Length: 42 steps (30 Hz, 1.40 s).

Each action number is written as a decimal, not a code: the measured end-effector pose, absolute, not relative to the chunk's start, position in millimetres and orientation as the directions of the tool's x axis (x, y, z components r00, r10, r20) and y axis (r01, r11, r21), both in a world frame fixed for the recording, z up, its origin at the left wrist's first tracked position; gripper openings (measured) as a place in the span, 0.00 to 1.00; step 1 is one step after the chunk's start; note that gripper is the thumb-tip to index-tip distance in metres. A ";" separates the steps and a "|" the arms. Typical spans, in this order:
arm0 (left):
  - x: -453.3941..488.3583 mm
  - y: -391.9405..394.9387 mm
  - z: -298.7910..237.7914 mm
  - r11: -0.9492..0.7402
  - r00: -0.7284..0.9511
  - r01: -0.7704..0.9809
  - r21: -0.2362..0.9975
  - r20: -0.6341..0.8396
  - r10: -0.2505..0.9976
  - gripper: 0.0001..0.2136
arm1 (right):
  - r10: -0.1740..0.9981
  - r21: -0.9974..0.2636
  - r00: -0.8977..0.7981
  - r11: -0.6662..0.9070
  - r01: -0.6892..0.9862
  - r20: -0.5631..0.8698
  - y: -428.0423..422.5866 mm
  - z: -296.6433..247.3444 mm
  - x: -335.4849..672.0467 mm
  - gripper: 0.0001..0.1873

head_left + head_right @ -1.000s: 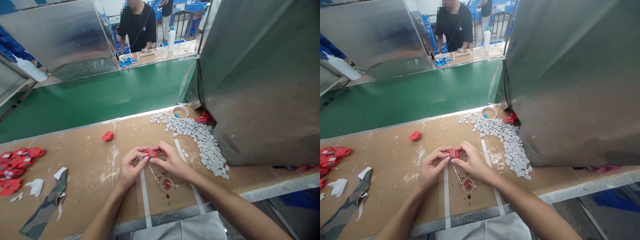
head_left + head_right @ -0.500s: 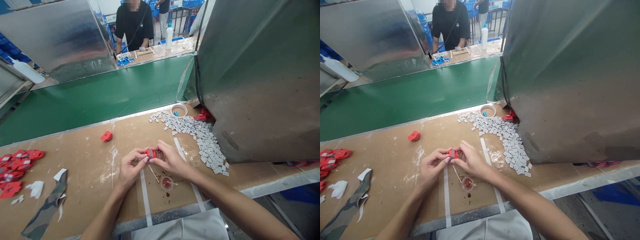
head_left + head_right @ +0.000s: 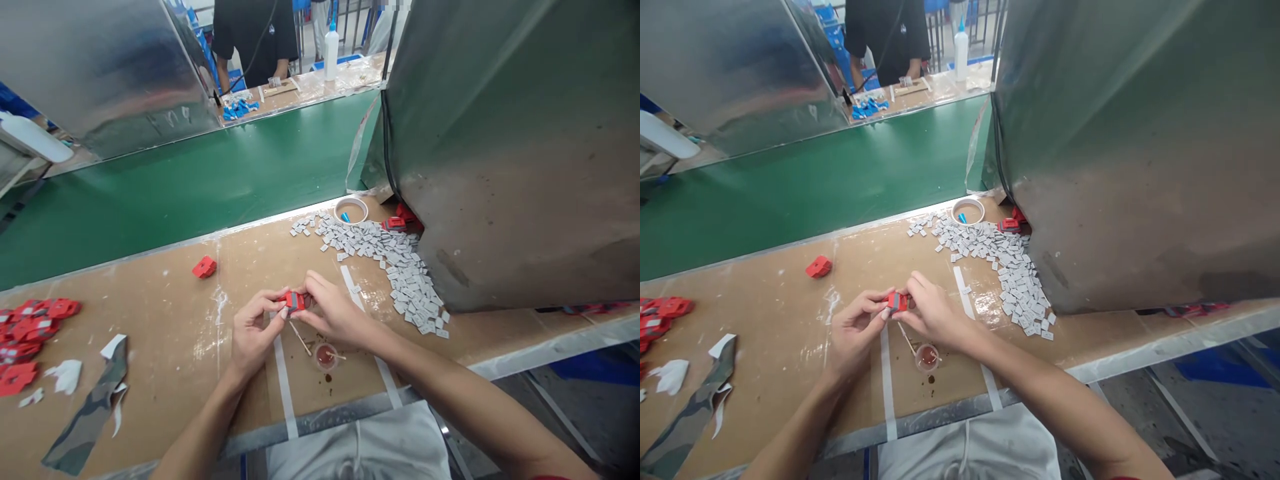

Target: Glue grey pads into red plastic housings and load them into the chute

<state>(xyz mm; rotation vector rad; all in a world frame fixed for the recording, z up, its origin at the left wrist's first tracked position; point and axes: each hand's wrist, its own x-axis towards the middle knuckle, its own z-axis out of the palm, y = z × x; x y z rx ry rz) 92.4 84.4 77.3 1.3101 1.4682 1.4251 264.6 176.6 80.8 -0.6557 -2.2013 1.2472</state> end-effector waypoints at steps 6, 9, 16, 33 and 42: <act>89.8 87.1 70.3 -0.162 -0.253 0.237 0.958 0.222 0.942 0.11 | 0.701 -0.994 -0.705 0.077 -0.077 0.108 179.3 75.4 257.3 0.11; 89.3 85.7 67.8 -0.153 -0.241 0.233 0.960 0.210 0.948 0.19 | 0.683 -0.960 -0.731 -0.210 -0.184 -0.009 176.7 70.6 252.9 0.18; 83.0 87.0 72.5 -0.221 -0.138 0.503 0.836 0.331 0.934 0.15 | 0.706 -0.977 -0.681 0.201 -0.074 0.197 177.6 72.4 256.0 0.14; 79.6 81.9 86.2 -0.296 0.049 0.605 0.739 0.336 0.941 0.12 | 0.586 -0.836 -0.762 0.538 0.111 0.277 175.3 81.2 262.4 0.09; 81.4 83.2 82.8 -0.113 -0.022 0.369 0.922 0.130 0.991 0.15 | 0.514 -0.866 -0.832 0.492 0.089 0.207 187.7 85.8 267.2 0.10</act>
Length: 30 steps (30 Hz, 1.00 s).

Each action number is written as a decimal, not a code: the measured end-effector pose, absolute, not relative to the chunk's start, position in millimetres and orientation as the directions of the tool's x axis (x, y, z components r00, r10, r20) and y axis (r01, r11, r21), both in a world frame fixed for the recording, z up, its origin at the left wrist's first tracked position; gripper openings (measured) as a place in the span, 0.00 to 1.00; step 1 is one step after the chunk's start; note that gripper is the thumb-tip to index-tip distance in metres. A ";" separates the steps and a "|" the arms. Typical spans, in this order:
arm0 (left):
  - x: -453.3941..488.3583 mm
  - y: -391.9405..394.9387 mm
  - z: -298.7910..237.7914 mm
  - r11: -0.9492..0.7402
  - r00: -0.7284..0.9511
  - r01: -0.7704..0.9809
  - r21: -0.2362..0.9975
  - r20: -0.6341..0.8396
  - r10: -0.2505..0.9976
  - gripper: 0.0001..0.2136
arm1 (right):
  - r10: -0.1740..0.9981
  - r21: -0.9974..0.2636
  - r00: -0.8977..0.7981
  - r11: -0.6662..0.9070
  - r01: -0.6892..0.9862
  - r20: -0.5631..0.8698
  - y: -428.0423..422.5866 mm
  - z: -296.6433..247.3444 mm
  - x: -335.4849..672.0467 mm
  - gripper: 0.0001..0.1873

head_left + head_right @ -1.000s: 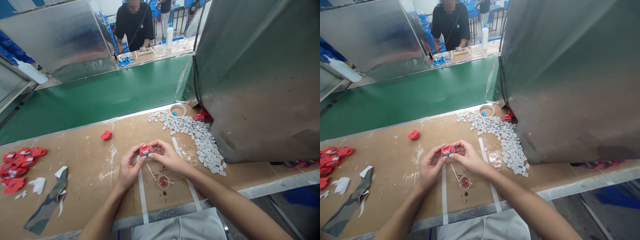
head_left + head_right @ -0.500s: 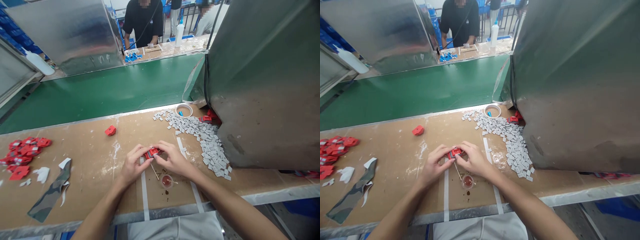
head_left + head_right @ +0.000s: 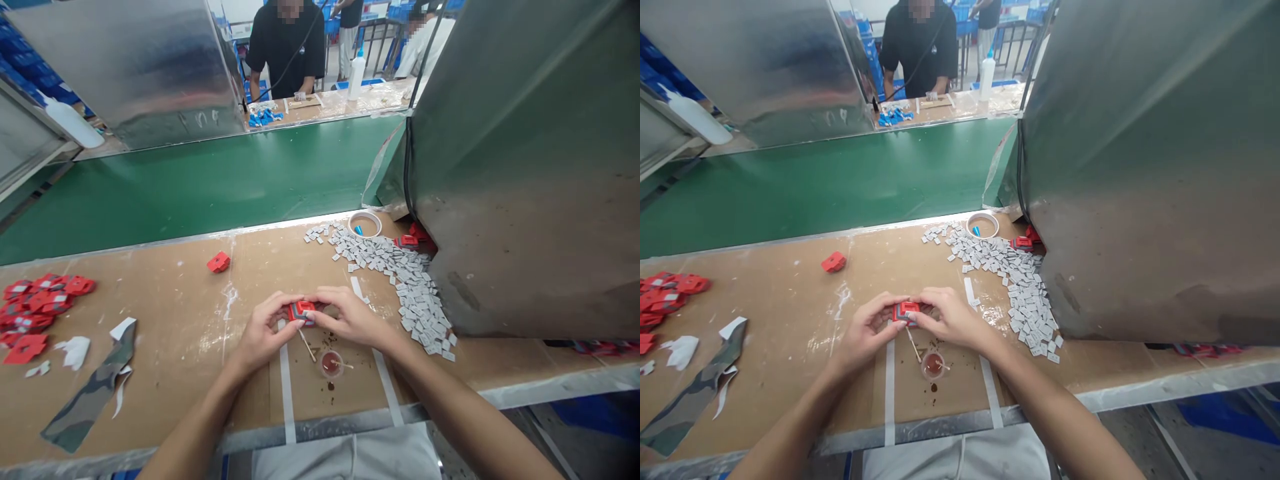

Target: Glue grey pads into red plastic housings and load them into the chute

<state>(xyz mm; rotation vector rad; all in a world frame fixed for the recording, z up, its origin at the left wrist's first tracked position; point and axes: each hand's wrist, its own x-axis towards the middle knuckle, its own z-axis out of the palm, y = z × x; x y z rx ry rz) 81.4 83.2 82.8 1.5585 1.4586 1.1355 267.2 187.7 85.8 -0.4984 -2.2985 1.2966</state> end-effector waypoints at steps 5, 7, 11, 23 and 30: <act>82.2 85.3 79.8 -0.043 -0.066 0.336 0.941 0.069 0.995 0.16 | 0.536 -0.826 -0.820 0.542 0.154 0.199 186.5 84.1 267.2 0.11; 82.8 85.9 79.7 -0.051 -0.071 0.339 0.939 0.079 0.994 0.13 | 0.545 -0.809 -0.812 0.563 0.169 0.209 184.4 83.3 266.7 0.11; 84.9 86.8 74.2 0.037 -0.105 0.186 0.982 -0.018 0.994 0.18 | 0.536 -0.783 -0.828 0.582 0.222 0.164 181.9 83.2 266.3 0.11; 85.0 80.5 80.5 -0.072 -0.084 0.399 0.914 0.114 0.990 0.11 | 0.544 -0.815 -0.828 0.537 0.216 0.138 177.3 86.5 265.4 0.07; 53.6 92.5 74.6 -0.081 -0.091 0.473 0.877 0.140 0.986 0.17 | 0.598 -0.901 -0.795 0.394 0.182 0.101 185.1 80.4 264.6 0.11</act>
